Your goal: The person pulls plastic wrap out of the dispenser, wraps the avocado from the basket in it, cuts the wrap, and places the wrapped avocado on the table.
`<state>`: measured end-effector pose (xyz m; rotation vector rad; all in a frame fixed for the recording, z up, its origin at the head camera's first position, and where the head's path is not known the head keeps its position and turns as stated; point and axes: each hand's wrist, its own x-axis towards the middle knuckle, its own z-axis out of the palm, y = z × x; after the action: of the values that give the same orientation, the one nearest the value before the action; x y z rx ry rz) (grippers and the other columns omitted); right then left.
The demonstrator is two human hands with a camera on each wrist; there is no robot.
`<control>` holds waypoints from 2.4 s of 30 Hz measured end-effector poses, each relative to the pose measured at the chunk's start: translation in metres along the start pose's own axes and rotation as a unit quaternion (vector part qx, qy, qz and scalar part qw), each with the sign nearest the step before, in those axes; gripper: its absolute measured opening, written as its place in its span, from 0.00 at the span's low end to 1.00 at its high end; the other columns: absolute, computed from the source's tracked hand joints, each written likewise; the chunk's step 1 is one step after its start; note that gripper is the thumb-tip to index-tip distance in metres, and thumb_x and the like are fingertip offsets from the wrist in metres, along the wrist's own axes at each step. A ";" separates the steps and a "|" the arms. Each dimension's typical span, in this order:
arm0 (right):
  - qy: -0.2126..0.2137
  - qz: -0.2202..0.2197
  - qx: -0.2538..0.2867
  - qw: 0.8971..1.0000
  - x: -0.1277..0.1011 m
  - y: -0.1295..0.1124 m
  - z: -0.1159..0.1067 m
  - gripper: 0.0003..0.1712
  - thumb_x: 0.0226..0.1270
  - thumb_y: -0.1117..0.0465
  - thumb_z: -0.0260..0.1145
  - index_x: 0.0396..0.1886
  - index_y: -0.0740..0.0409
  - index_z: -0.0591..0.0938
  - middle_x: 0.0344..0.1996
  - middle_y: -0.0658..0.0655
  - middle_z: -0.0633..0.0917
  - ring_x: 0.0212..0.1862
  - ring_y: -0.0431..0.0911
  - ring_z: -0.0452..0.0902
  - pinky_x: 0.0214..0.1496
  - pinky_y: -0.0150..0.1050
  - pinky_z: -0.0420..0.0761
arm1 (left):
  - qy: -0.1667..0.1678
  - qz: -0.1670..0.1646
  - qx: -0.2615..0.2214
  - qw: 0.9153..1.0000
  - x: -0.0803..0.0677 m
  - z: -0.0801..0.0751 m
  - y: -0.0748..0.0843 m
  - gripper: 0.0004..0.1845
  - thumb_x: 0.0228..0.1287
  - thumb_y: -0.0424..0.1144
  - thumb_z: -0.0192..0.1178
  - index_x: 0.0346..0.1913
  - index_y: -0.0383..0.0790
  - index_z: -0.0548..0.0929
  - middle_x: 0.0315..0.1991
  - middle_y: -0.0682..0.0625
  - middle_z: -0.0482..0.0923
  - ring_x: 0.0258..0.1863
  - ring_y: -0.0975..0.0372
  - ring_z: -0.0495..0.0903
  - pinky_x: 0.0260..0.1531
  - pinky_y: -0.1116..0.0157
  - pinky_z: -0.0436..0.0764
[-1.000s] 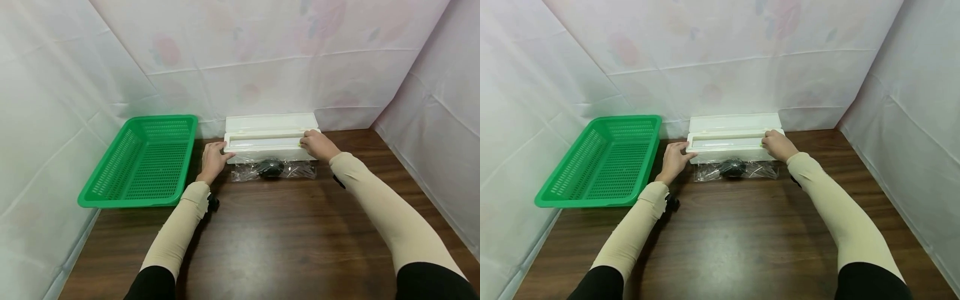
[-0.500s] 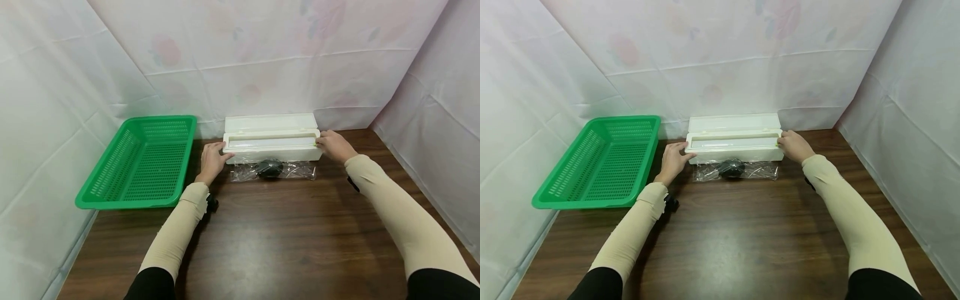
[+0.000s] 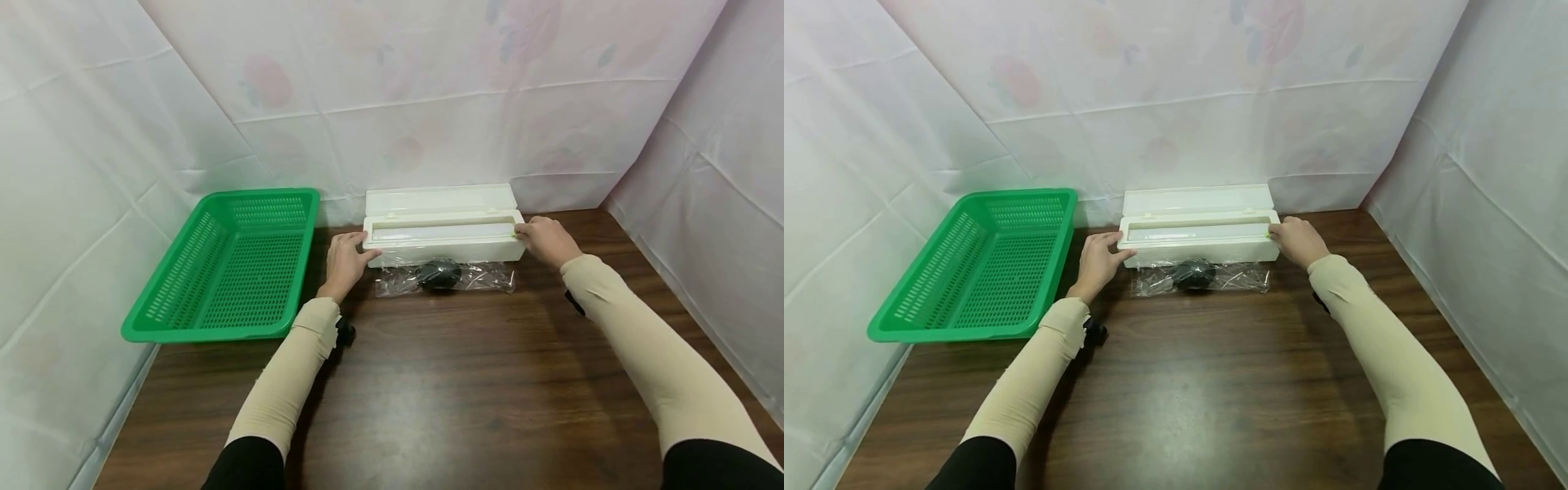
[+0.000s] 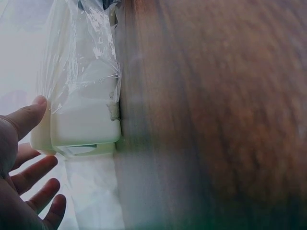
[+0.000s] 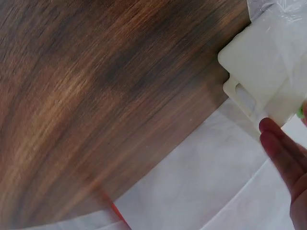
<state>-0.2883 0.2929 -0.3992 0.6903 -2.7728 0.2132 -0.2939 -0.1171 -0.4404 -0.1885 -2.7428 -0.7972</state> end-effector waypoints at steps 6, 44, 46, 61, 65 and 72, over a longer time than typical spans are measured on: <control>-0.025 0.009 0.011 1.000 -0.006 0.008 -0.003 0.04 0.66 0.71 0.62 0.35 0.66 0.82 0.26 0.63 0.82 0.28 0.55 0.78 0.35 0.51 0.76 | -0.006 0.001 0.001 1.000 0.000 0.000 0.002 0.32 0.58 0.53 0.68 0.63 0.42 0.78 0.62 0.43 0.77 0.63 0.49 0.71 0.63 0.52 0.71; 0.084 -0.027 0.005 0.996 -0.010 -0.026 0.011 0.03 0.58 0.68 0.70 0.30 0.64 0.87 0.28 0.59 0.80 0.32 0.52 0.72 0.33 0.45 0.75 | 0.003 0.016 -0.080 0.997 -0.003 -0.002 0.000 0.19 0.59 0.44 0.70 0.52 0.42 0.84 0.58 0.41 0.75 0.60 0.46 0.71 0.61 0.48 0.70; 0.088 -0.020 0.011 0.996 -0.010 -0.025 0.011 0.03 0.60 0.68 0.69 0.31 0.65 0.87 0.29 0.60 0.81 0.33 0.53 0.73 0.34 0.46 0.75 | 0.009 0.024 -0.084 0.996 -0.003 -0.003 0.000 0.17 0.59 0.43 0.70 0.49 0.41 0.86 0.57 0.41 0.75 0.59 0.46 0.71 0.60 0.49 0.71; 0.090 -0.051 -0.009 0.995 -0.009 -0.030 0.023 0.02 0.58 0.71 0.68 0.29 0.64 0.87 0.27 0.59 0.78 0.33 0.53 0.72 0.33 0.45 0.76 | 0.012 0.036 -0.080 0.996 -0.003 -0.001 0.000 0.11 0.59 0.42 0.69 0.43 0.42 0.87 0.56 0.43 0.76 0.58 0.47 0.72 0.58 0.49 0.72; 0.096 -0.028 0.009 0.995 -0.008 -0.030 0.021 0.03 0.60 0.69 0.69 0.30 0.65 0.87 0.29 0.59 0.80 0.35 0.53 0.73 0.35 0.46 0.76 | 0.016 0.041 -0.079 0.996 -0.004 -0.003 0.001 0.09 0.59 0.41 0.70 0.40 0.41 0.88 0.55 0.43 0.77 0.57 0.47 0.72 0.58 0.49 0.72; 0.069 -0.019 0.004 0.997 -0.009 -0.032 0.019 0.09 0.57 0.62 0.73 0.35 0.63 0.86 0.32 0.59 0.80 0.36 0.53 0.74 0.36 0.46 0.78 | 0.017 0.046 -0.077 0.996 -0.004 -0.004 0.001 0.10 0.59 0.41 0.69 0.41 0.41 0.88 0.56 0.42 0.77 0.57 0.47 0.72 0.58 0.49 0.72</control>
<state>-0.2693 0.2647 -0.4176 0.7023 -2.6274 0.2555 -0.2888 -0.1189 -0.4384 -0.3281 -2.6211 -0.9765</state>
